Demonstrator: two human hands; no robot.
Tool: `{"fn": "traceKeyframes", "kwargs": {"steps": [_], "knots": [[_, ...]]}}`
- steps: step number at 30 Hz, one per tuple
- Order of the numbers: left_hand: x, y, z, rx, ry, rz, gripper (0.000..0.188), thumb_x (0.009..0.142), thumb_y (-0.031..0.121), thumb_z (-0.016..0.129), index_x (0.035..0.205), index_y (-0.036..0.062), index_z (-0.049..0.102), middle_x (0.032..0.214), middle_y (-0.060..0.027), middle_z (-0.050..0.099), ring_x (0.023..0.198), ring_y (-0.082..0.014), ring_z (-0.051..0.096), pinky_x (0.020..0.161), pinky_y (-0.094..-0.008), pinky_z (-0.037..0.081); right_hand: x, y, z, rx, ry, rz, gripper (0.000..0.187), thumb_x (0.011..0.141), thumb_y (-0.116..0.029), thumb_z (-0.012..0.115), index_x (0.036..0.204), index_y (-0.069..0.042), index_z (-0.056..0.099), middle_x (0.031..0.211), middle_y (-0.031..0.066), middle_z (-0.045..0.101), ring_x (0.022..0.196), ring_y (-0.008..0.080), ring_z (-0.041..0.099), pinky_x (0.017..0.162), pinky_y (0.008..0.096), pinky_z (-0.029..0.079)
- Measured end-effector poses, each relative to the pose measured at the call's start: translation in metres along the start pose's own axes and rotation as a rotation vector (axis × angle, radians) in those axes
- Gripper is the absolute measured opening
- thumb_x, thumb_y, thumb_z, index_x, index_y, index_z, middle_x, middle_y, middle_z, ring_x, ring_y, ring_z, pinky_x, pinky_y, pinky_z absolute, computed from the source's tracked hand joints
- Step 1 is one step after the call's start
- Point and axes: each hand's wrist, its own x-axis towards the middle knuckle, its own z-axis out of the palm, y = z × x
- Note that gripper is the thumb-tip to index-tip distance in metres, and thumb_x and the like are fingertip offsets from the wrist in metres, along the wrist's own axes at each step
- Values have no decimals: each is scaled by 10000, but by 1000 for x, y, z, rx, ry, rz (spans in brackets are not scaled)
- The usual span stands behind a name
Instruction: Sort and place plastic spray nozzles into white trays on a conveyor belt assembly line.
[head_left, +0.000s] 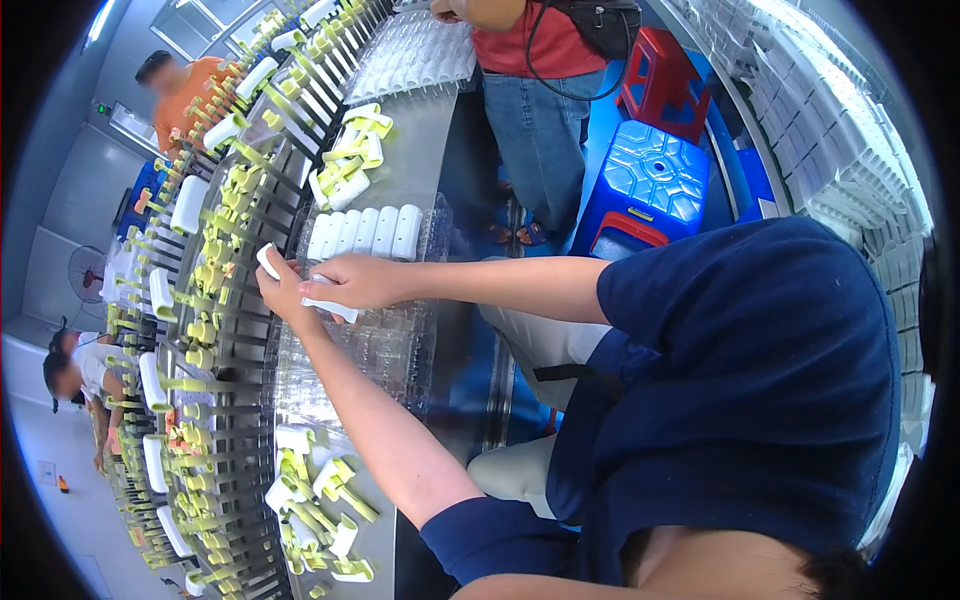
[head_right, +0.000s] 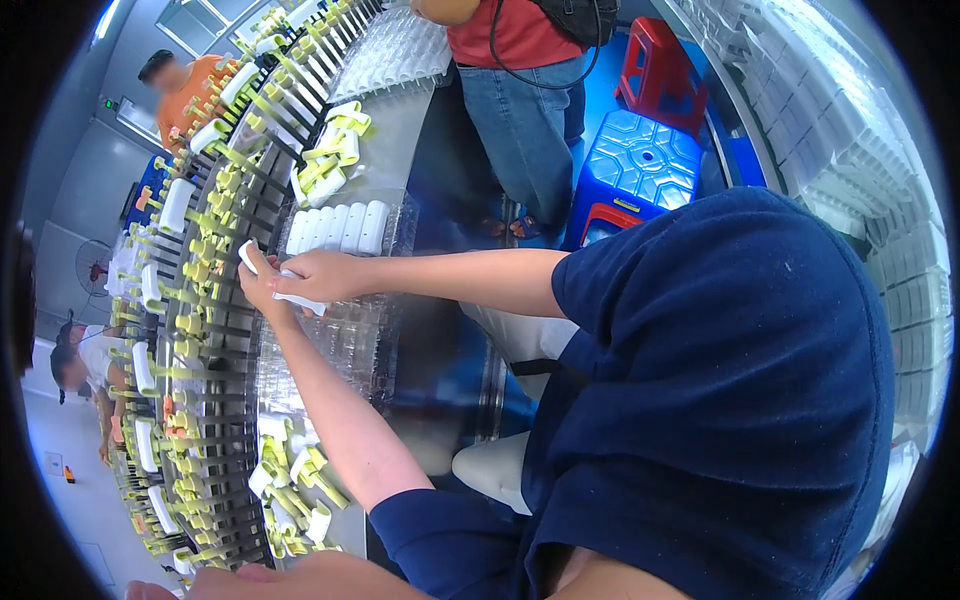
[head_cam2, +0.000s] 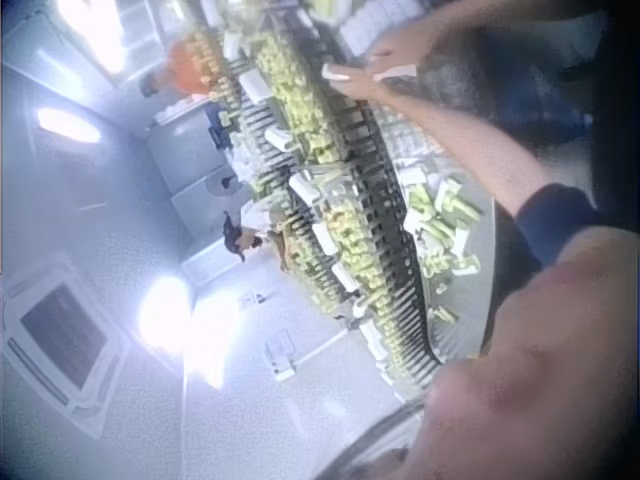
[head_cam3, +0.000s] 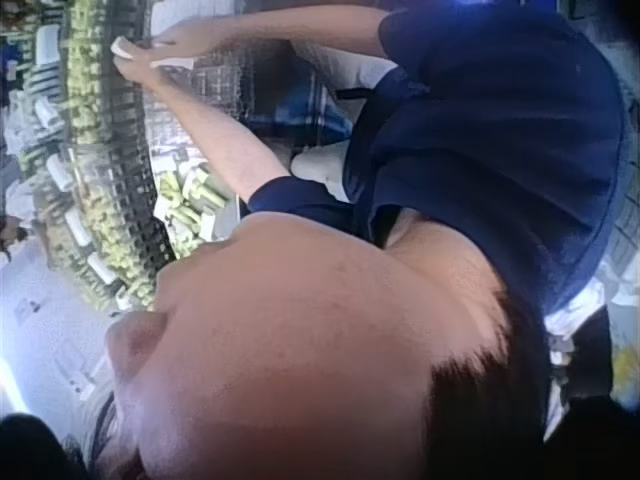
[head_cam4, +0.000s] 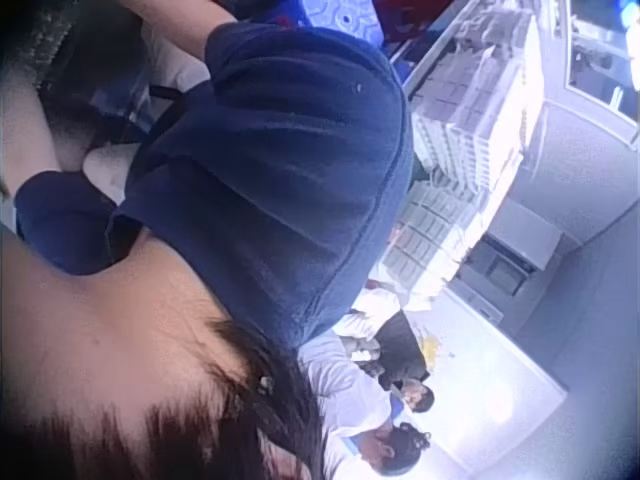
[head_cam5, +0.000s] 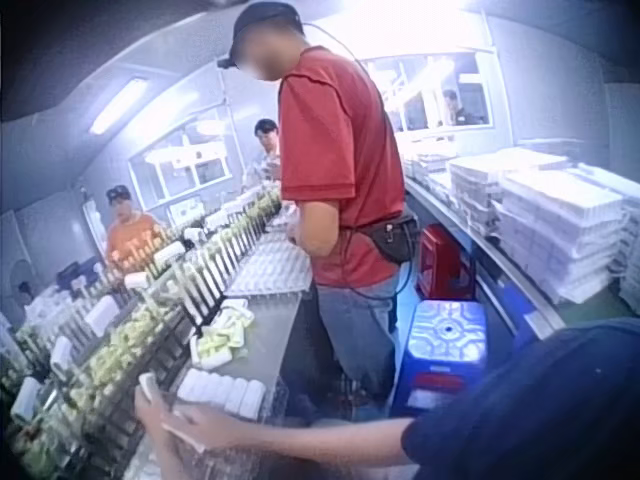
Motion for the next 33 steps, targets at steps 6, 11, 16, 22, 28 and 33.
{"fn": "traceKeyframes", "kwargs": {"steps": [6, 11, 16, 22, 28, 33], "knots": [[1, -2, -1, -8, -11, 5, 487, 948, 447, 538, 941, -35, 611, 717, -96, 656, 624, -175, 620, 608, -327, 499, 0, -2, 0, -20, 2, -7, 518, 988, -502, 427, 903, -21, 601, 680, 65, 646, 597, 138, 635, 569, 285, 489], [2, -4, 0, 3, -8, 7, 489, 945, 449, 543, 940, -34, 613, 717, -98, 656, 622, -176, 619, 605, -326, 498, -2, -4, -1, 5, -19, 5, 510, 988, -498, 431, 937, -19, 601, 698, 66, 650, 603, 135, 633, 575, 281, 490], [4, -7, 2, -3, -6, 15, 484, 943, 449, 545, 936, -31, 612, 716, -98, 655, 617, -176, 618, 602, -325, 497, -3, -5, -2, -6, -11, -17, 512, 987, -500, 435, 961, -14, 594, 709, 68, 648, 614, 127, 628, 584, 276, 488], [2, -4, 0, -3, -10, 22, 489, 943, 452, 546, 930, -33, 610, 709, -93, 653, 616, -173, 615, 597, -325, 493, -3, -6, -2, 5, -23, 3, 510, 987, -499, 437, 960, -14, 594, 707, 68, 650, 619, 126, 629, 585, 277, 483], [3, -4, 2, 32, 8, 1, 494, 935, 455, 552, 905, -34, 616, 694, -88, 649, 615, -176, 615, 595, -327, 490, -4, -7, -2, 11, -25, 30, 509, 989, -498, 431, 948, -18, 595, 708, 64, 653, 619, 132, 629, 596, 285, 486], [3, -7, 0, -21, 2, 18, 498, 930, 459, 555, 893, -33, 619, 693, -95, 649, 610, -180, 616, 596, -327, 491, -5, -10, -1, 5, -21, 26, 511, 989, -498, 429, 935, -18, 595, 708, 61, 653, 636, 137, 631, 610, 292, 485]]}}
